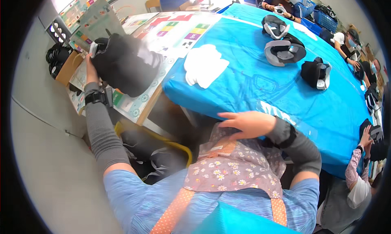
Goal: The person picks up a black shoe component and inserts a white reinforcement piece into it, then presses the edges with their fingers to secure the two parts together.
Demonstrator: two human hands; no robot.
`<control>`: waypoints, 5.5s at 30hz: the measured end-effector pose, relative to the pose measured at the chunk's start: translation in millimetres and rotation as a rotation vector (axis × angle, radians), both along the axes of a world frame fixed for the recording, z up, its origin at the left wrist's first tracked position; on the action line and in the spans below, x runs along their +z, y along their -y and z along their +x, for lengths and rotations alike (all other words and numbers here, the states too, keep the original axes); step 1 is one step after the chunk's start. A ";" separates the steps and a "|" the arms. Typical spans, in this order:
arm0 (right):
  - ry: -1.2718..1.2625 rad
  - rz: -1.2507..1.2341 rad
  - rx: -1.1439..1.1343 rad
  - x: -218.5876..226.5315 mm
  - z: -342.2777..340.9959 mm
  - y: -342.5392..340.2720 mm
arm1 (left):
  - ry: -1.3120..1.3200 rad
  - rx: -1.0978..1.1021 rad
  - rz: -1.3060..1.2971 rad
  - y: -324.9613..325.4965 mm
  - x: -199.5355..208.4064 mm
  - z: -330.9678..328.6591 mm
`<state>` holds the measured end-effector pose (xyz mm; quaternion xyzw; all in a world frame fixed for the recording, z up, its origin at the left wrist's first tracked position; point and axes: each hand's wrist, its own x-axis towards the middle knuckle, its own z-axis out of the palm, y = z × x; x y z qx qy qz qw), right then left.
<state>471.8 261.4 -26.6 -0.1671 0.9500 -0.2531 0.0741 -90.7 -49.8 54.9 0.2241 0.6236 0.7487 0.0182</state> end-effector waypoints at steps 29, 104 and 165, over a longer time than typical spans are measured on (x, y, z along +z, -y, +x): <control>-0.436 -0.198 -1.387 -15.4 -95.8 -268.8 | -1.038 -0.342 -0.632 -261.8 -203.4 372.3; -0.754 -0.318 -1.078 -87.5 179.3 -5.6 | -1.099 -0.302 -0.731 -273.7 -181.7 319.0; -0.695 -0.744 -0.656 -18.7 95.7 -7.3 | -0.517 -0.940 -0.040 -236.2 -86.6 472.2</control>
